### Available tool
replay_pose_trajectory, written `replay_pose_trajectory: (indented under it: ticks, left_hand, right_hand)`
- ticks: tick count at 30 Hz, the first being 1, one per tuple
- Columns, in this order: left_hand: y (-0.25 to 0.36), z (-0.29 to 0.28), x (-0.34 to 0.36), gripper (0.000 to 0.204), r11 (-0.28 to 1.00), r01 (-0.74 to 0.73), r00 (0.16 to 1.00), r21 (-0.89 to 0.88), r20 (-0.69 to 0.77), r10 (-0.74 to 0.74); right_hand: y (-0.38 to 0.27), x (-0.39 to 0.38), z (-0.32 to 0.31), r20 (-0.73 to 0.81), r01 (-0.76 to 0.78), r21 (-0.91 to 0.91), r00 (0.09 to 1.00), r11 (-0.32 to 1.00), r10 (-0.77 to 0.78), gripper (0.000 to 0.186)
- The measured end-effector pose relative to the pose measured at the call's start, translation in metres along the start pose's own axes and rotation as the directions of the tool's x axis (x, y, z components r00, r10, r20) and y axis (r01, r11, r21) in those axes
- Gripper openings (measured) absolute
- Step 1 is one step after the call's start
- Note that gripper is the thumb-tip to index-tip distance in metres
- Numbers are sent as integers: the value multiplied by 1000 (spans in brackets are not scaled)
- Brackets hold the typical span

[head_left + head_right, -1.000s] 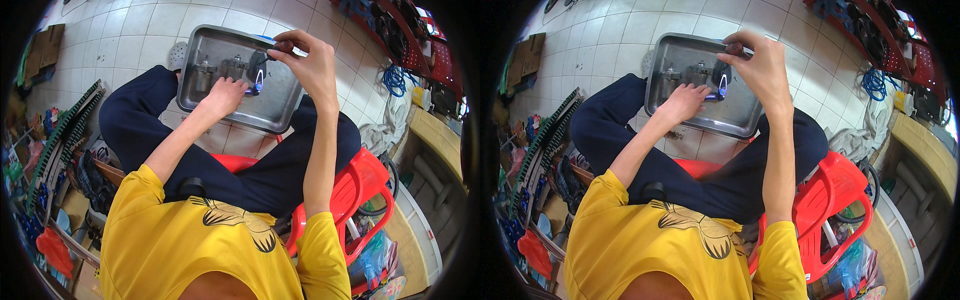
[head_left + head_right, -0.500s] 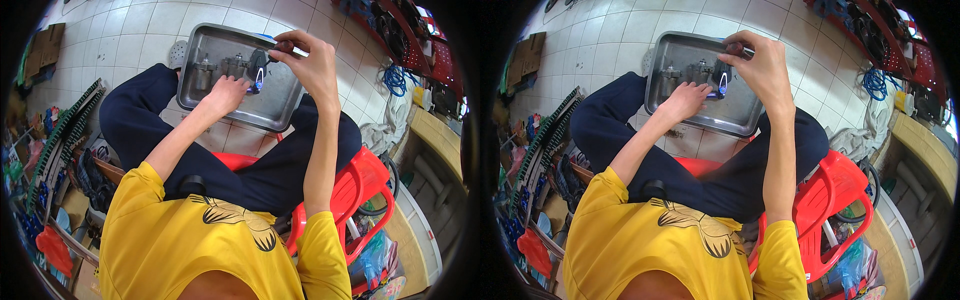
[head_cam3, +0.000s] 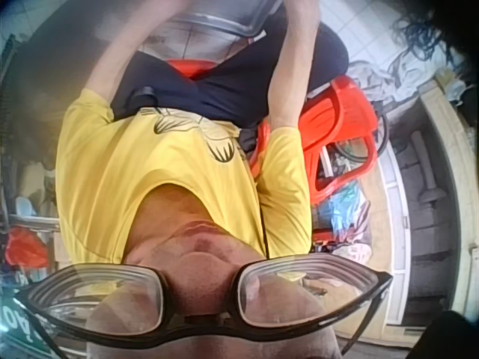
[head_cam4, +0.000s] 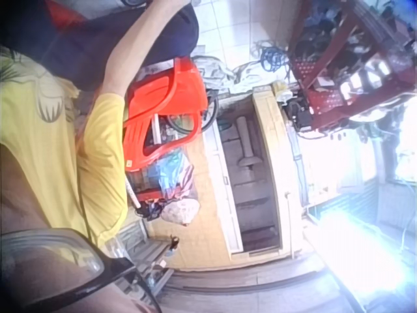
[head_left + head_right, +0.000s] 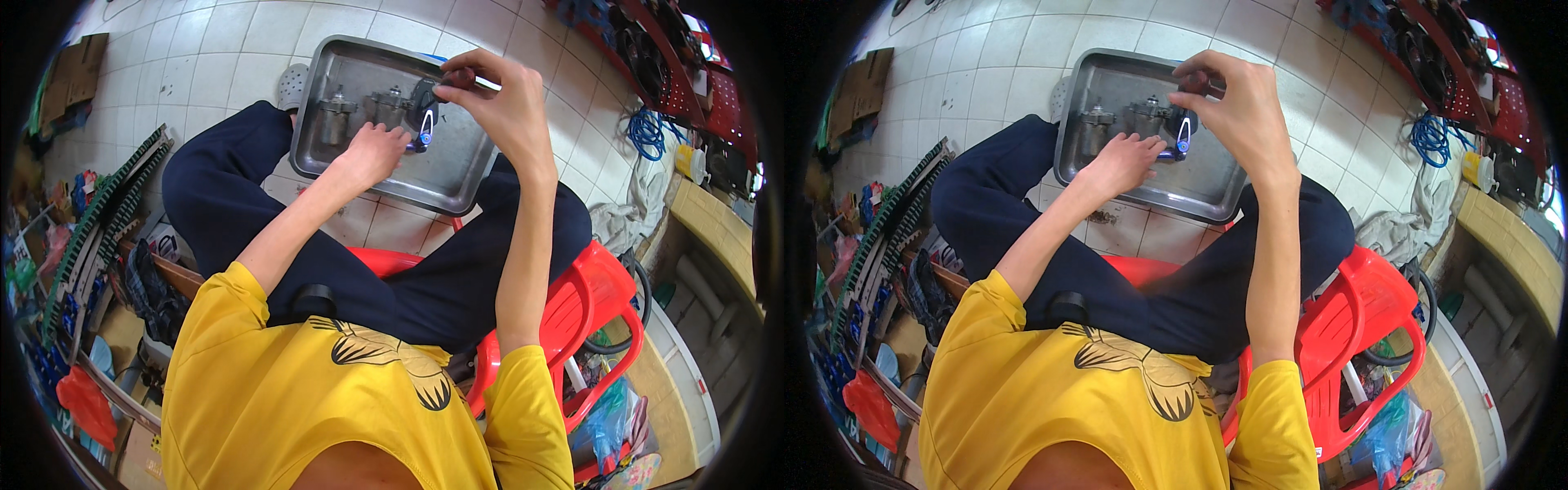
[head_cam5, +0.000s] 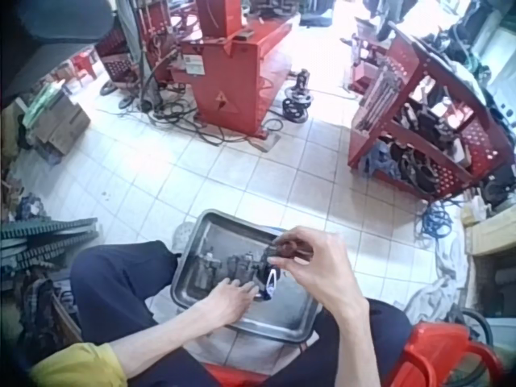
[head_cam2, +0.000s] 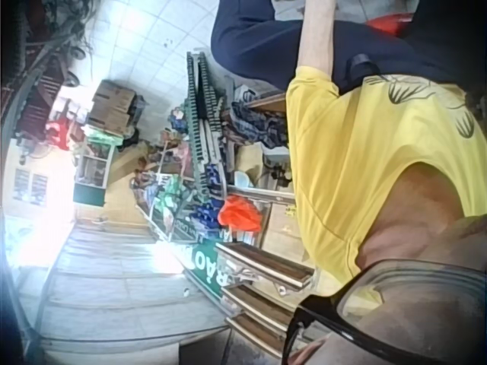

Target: The person uses a screwdriver to work on a small mechanical component inside a metal tray. They hold the component by hand, turning it over several times to access and adjust different sides using the tool.

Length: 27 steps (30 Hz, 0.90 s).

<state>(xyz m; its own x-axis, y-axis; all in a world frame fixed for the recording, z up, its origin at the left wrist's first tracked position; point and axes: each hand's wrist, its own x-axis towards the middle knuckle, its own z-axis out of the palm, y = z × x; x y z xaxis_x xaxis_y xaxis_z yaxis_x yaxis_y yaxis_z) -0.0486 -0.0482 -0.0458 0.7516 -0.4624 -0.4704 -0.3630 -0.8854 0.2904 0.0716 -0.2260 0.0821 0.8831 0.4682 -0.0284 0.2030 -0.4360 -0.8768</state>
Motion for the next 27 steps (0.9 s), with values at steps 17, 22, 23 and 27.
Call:
replay_pose_trajectory:
  ticks: [17,22,23,27]
  left_hand:
    - [7,-93,-4,59,775,56,850,-630,-377,-369]
    - [20,-114,2,28,424,-201,855,-883,-370,-364]
    - [22,-109,2,30,422,-227,828,-878,-402,-391]
    - [23,-112,-4,30,609,-145,810,-780,-447,-380]
  right_hand:
    - [-6,-2,-7,209,29,114,977,993,-52,38]
    - [-1,-5,-13,207,29,114,977,993,-52,39]
    - [-7,-6,-13,216,7,154,976,988,-40,39]
    - [-16,-7,-17,123,9,-75,992,997,0,32]
